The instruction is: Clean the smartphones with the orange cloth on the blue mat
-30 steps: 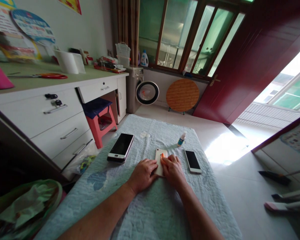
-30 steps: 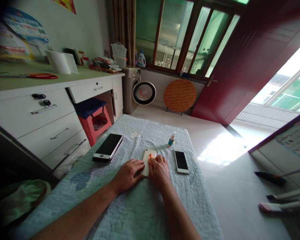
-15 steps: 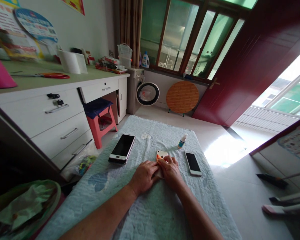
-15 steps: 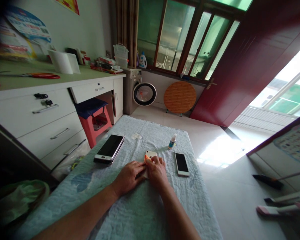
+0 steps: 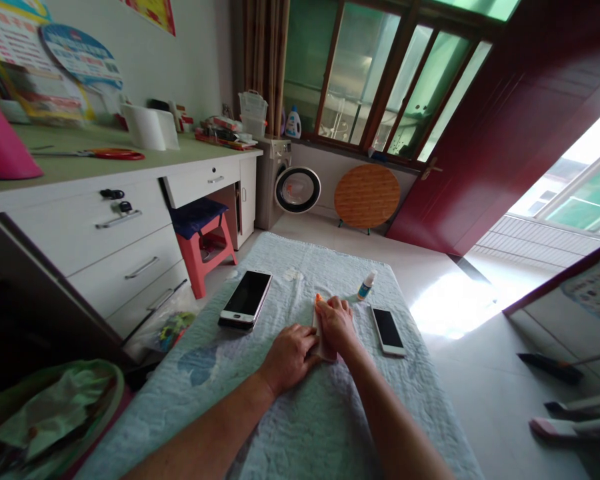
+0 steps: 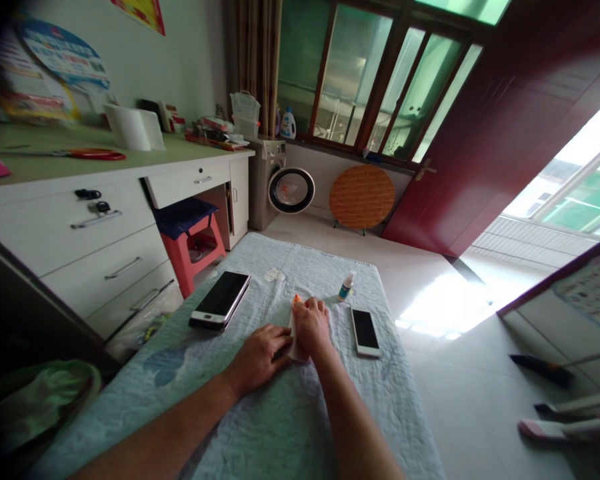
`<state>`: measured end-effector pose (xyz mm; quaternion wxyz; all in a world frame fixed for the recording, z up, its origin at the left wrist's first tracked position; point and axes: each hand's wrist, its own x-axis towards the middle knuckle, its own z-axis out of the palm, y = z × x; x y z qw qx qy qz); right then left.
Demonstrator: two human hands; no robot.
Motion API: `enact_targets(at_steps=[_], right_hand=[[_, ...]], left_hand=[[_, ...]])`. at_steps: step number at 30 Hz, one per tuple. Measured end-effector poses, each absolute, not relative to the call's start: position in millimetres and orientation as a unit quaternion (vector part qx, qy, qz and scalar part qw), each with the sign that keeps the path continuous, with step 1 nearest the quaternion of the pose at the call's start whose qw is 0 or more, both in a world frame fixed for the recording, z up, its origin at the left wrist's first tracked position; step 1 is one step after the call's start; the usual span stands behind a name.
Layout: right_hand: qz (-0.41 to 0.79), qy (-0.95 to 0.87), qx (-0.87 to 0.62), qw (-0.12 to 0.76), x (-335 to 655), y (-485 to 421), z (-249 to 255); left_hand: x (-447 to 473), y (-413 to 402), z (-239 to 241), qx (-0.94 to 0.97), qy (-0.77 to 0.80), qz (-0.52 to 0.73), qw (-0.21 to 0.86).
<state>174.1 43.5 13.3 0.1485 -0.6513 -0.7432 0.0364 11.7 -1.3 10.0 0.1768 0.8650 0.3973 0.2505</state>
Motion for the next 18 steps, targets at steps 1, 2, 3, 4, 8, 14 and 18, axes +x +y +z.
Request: enact_targets(at_steps=[1,2,3,4,8,14,18], right_hand=[[0.033,-0.747,-0.647,0.149,171,43,12],[0.03,-0.749,-0.645,0.149,168,44,12],[0.027,-0.749,-0.645,0.147,166,44,12],[0.024,-0.749,-0.647,0.144,164,45,13],[0.015,-0.728,-0.675,0.116,164,52,21],[0.039,-0.7,-0.709,0.079,190,60,29],[0.053,-0.687,-0.721,0.075,200,65,29]], left_hand=[[12,-2,11,0.864,0.397,0.252,0.179],[13,-2,11,0.863,0.398,0.254,0.181],[13,-2,12,0.861,0.398,0.257,0.182],[13,-2,12,0.86,0.399,0.258,0.184],[15,-4,14,0.859,0.407,0.254,0.18],[16,-5,15,0.867,0.422,0.219,0.152],[16,-4,15,0.868,0.418,0.22,0.156]])
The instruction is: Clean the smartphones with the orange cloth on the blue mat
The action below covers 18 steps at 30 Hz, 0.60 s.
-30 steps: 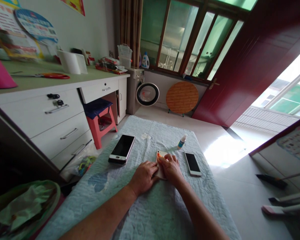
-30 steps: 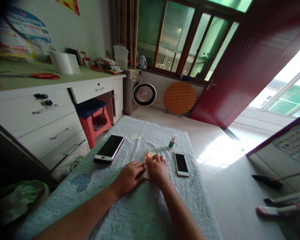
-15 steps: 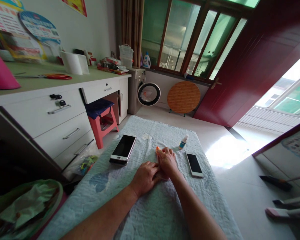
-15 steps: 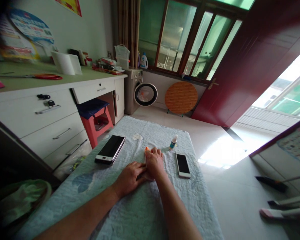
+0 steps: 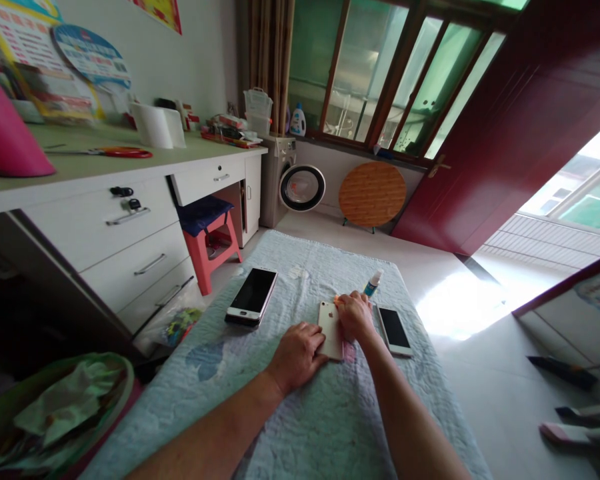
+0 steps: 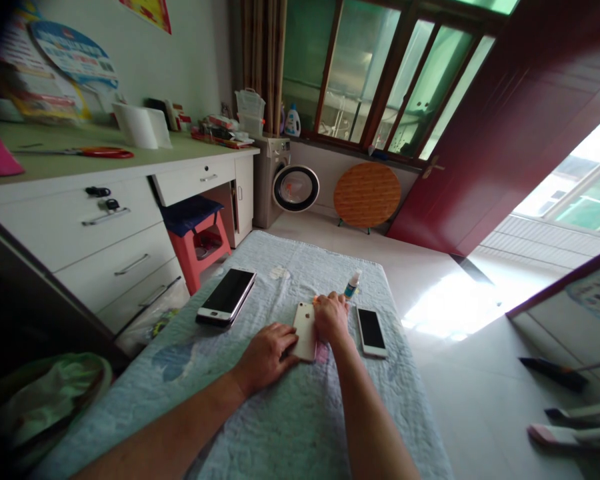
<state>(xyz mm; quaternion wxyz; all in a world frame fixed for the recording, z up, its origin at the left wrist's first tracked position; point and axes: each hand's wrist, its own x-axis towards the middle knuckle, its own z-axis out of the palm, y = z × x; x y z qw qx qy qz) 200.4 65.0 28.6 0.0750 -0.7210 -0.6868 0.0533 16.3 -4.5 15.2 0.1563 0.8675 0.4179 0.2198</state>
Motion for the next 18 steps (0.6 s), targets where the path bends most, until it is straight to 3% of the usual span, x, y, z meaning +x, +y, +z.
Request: enact_targets(at_steps=[8,18], right_hand=[[0.068,-0.711,-0.696,0.074,176,77,27],[0.083,-0.718,-0.688,0.067,176,77,33]], left_hand=[[15,-2,16,0.861,0.391,0.232,0.227],[16,-4,16,0.864,0.401,0.226,0.202]])
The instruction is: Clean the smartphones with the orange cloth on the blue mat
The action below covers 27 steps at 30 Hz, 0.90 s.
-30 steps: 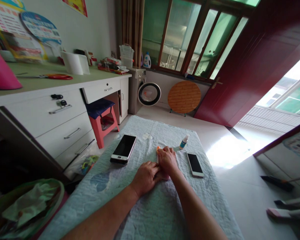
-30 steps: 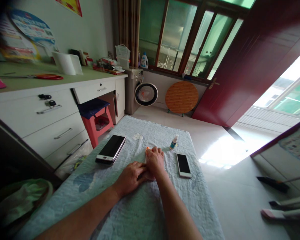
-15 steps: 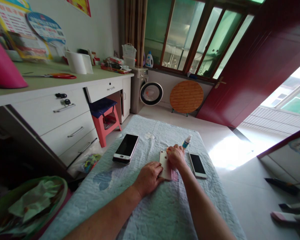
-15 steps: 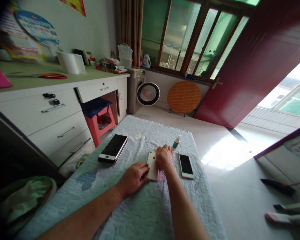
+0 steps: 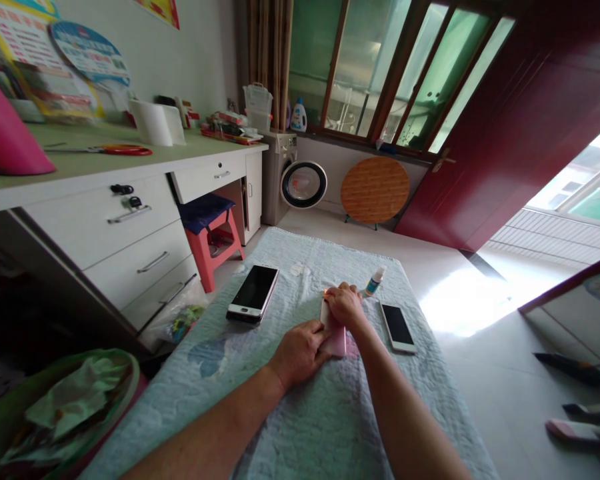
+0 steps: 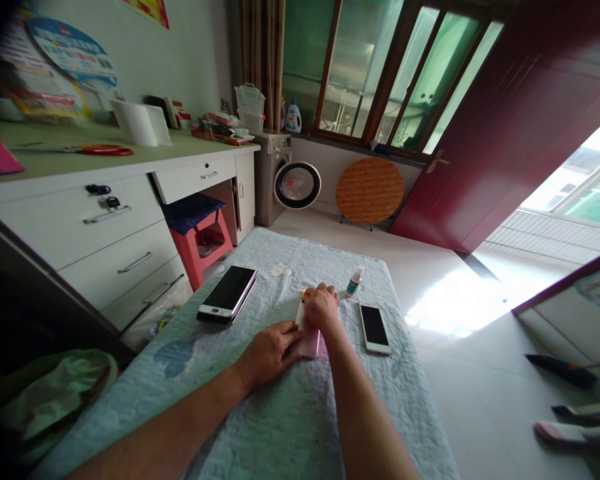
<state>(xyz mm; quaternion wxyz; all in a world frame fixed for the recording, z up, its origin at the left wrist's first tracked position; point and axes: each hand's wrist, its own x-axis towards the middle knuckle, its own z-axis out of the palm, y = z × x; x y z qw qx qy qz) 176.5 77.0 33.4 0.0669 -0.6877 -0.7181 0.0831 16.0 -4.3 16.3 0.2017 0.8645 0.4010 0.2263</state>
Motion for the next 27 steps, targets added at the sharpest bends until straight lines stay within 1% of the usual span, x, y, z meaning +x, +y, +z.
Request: enact_targets(at_steps=[3,8,12,16,23,27], right_hand=[[0.076,-0.707,-0.701,0.056,188,77,36],[0.086,-0.684,-0.721,0.071,197,78,33],[0.105,-0.697,-0.703,0.093,180,80,28],[0.097,-0.711,-0.689,0.104,160,81,23],[0.055,-0.7,-0.707,0.084,180,72,27],[0.056,-0.682,-0.726,0.071,196,66,30]], left_hand=[[16,-5,16,0.864,0.407,0.228,0.191],[16,-4,14,0.865,0.402,0.229,0.193],[15,-3,15,0.864,0.396,0.231,0.207],[14,-4,14,0.864,0.393,0.238,0.208],[16,-4,15,0.858,0.401,0.238,0.216],[16,-4,14,0.859,0.404,0.236,0.21]])
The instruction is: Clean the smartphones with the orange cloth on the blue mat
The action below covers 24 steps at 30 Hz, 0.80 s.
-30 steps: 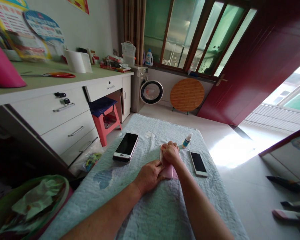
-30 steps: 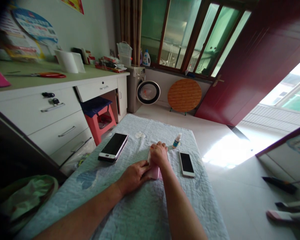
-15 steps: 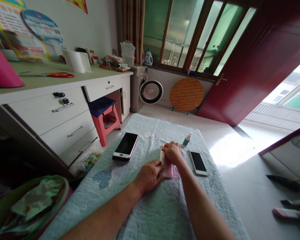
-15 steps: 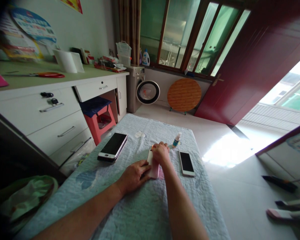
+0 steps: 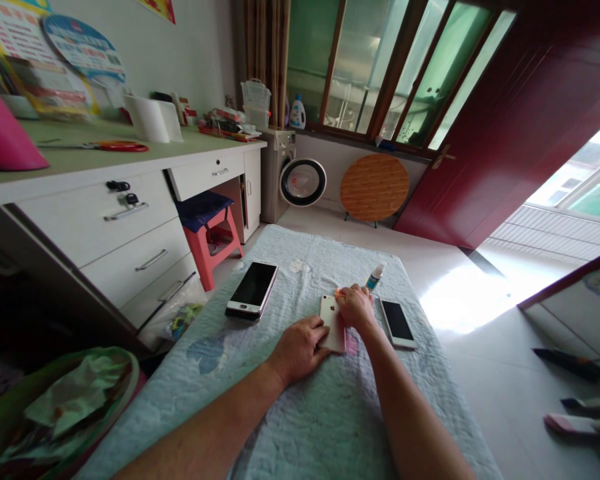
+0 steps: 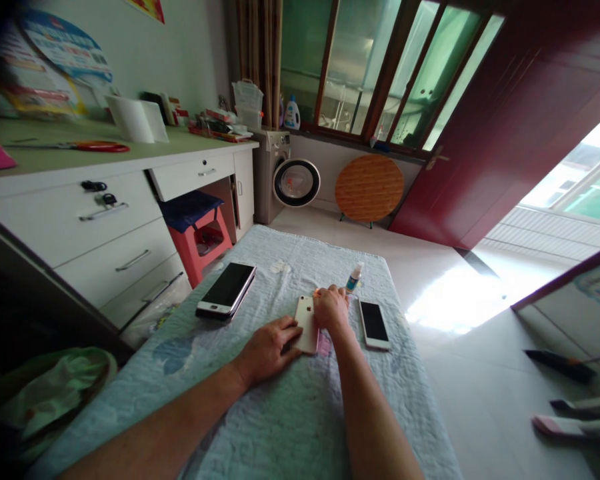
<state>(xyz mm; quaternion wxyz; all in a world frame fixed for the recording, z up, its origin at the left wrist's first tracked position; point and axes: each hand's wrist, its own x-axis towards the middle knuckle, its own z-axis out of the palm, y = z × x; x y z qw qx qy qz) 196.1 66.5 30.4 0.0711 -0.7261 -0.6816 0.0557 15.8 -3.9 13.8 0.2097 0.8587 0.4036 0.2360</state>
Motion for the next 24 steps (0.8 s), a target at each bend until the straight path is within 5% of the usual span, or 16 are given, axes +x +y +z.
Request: enact_targets(at_steps=[24], right_hand=[[0.135,-0.693,-0.701,0.1,213,10,31]], left_hand=[[15,-2,11,0.866,0.394,0.227,0.209]])
